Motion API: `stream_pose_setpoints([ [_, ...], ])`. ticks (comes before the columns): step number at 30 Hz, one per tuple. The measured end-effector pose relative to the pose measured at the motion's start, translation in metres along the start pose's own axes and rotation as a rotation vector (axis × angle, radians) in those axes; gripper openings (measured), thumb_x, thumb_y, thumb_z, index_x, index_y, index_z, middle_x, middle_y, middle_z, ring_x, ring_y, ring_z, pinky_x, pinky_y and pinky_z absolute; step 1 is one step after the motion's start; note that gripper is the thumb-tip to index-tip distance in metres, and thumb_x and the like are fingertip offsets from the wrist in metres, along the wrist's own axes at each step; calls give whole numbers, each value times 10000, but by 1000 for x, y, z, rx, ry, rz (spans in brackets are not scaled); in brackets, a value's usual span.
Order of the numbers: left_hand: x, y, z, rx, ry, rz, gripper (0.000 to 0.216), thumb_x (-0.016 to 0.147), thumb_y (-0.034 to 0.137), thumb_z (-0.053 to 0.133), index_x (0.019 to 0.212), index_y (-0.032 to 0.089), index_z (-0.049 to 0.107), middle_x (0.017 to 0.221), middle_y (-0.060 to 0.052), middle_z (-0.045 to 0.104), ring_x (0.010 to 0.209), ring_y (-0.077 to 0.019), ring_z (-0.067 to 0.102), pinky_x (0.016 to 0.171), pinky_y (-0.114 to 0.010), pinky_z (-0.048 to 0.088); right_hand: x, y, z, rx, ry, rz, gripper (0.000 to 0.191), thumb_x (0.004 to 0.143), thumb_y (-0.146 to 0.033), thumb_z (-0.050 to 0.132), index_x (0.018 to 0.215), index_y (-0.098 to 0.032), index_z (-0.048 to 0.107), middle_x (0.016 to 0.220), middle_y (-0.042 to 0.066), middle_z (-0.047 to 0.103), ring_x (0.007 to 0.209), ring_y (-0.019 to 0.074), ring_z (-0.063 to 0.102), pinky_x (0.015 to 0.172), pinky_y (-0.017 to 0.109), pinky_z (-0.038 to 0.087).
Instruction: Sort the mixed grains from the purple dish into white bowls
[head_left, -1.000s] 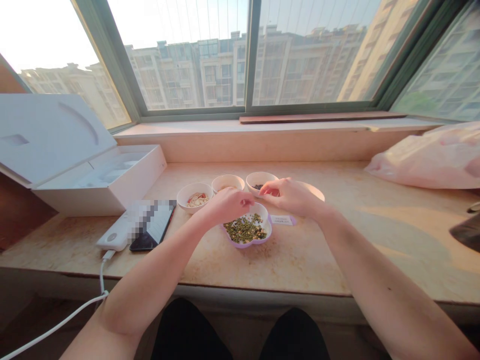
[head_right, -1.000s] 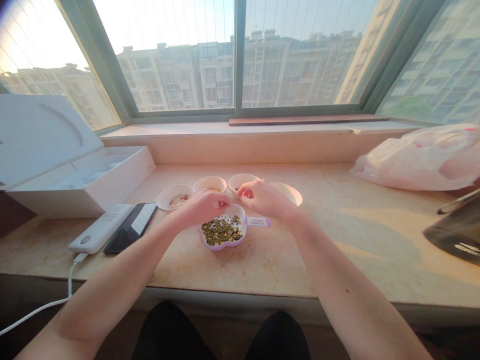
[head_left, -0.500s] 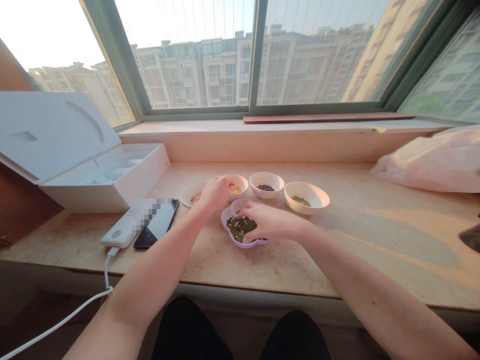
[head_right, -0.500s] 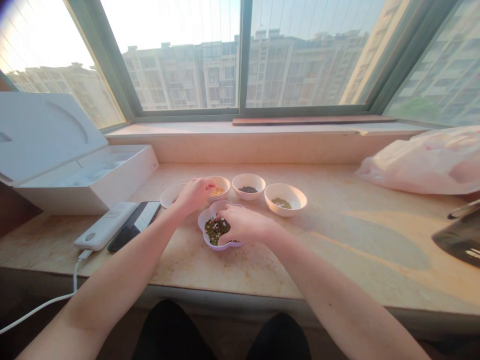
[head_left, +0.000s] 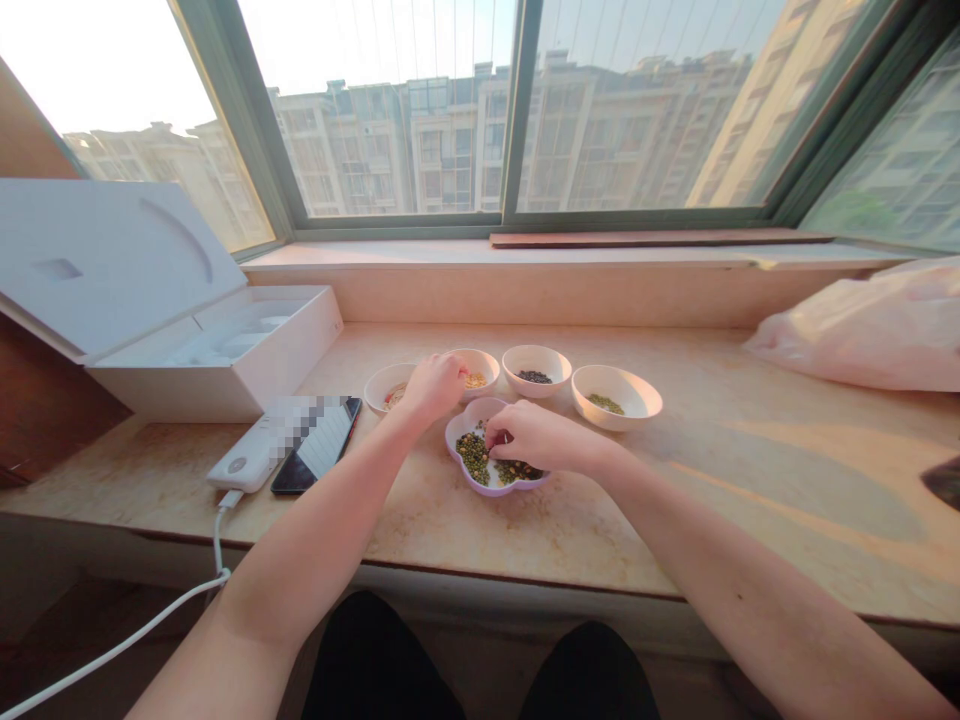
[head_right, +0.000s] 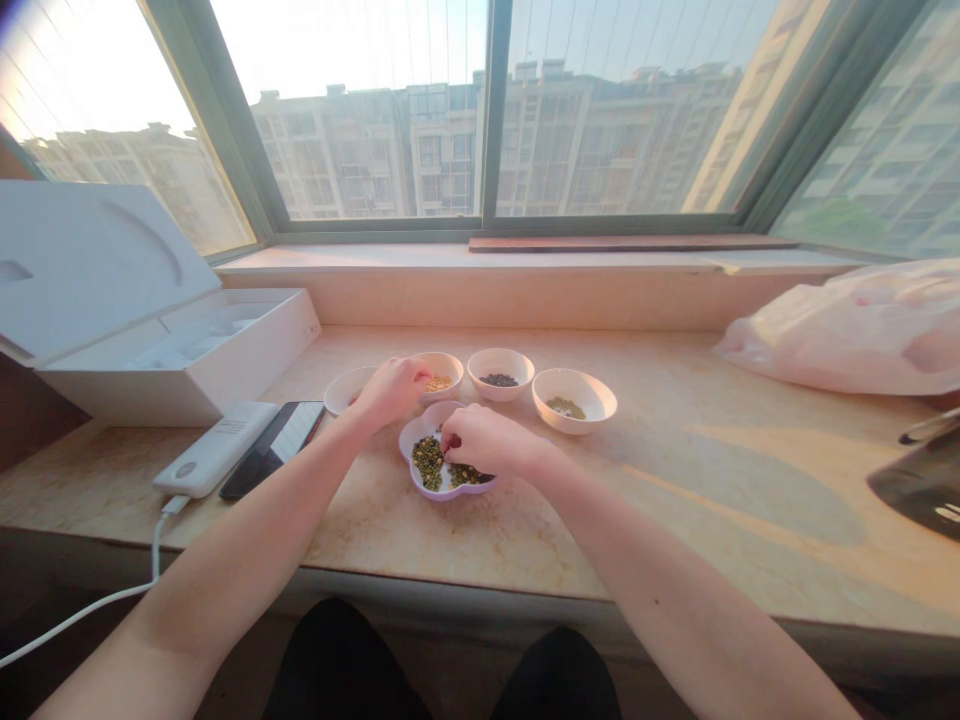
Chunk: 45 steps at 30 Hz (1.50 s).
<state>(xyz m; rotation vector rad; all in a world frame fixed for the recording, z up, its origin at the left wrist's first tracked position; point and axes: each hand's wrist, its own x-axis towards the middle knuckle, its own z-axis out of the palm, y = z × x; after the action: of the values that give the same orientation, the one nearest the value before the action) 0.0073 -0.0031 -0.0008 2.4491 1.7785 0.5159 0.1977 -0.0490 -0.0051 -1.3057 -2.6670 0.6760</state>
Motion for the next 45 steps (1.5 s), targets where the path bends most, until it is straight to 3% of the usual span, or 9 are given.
stream_pose_setpoints([
  [9,2,-1,2,6,15,-5,319,920,132,477,796,171,769,820,-95,745,709,-193,584,690,-314,374,1,8,-2,50,70,-92,217,843,-100,664,883,-237,827,898,33,820,825,217,736,766,313,518],
  [15,1,1,0,13,2,-8,317,918,126,483,773,178,760,823,-97,749,717,-203,600,707,-320,394,0,14,-2,139,116,-164,300,868,-103,609,970,-255,846,1007,23,841,954,233,765,873,333,562],
  [22,0,2,-3,5,-15,-16,311,912,123,491,746,186,747,793,-89,740,737,-204,607,722,-312,416,-1,16,-4,111,104,-136,359,851,-76,583,994,-249,863,1031,28,848,954,219,773,903,328,562],
  [27,0,0,-2,-6,-23,5,329,926,116,483,765,179,763,826,-101,759,760,-210,632,759,-316,451,-4,14,-11,238,152,-85,296,829,-113,637,980,-241,856,1011,22,843,963,215,769,883,320,578],
  [32,4,-6,4,-64,-28,6,317,952,115,502,977,177,813,1040,-120,802,943,-232,706,900,-317,504,-7,18,-15,272,194,-37,221,874,-168,649,954,-237,843,987,28,836,958,206,763,877,311,573],
  [37,6,-8,7,-174,97,0,447,945,46,445,1255,157,748,1304,-120,745,1190,-230,684,1070,-326,495,-16,27,-28,230,321,26,252,958,-250,601,1110,-241,802,997,39,817,887,192,739,790,293,548],
  [41,-4,5,-2,-187,122,109,435,965,58,427,1242,179,740,1333,-105,712,1170,-225,687,1054,-340,515,-24,47,-44,173,488,128,270,907,-416,684,1048,-215,795,990,60,799,905,226,715,794,323,540],
  [45,-22,25,-14,-108,-115,387,351,961,70,472,1086,204,772,1154,-67,755,1083,-210,702,1002,-327,518,-28,74,-57,108,609,292,231,871,-377,661,961,-205,785,951,70,789,898,237,707,790,338,537],
])
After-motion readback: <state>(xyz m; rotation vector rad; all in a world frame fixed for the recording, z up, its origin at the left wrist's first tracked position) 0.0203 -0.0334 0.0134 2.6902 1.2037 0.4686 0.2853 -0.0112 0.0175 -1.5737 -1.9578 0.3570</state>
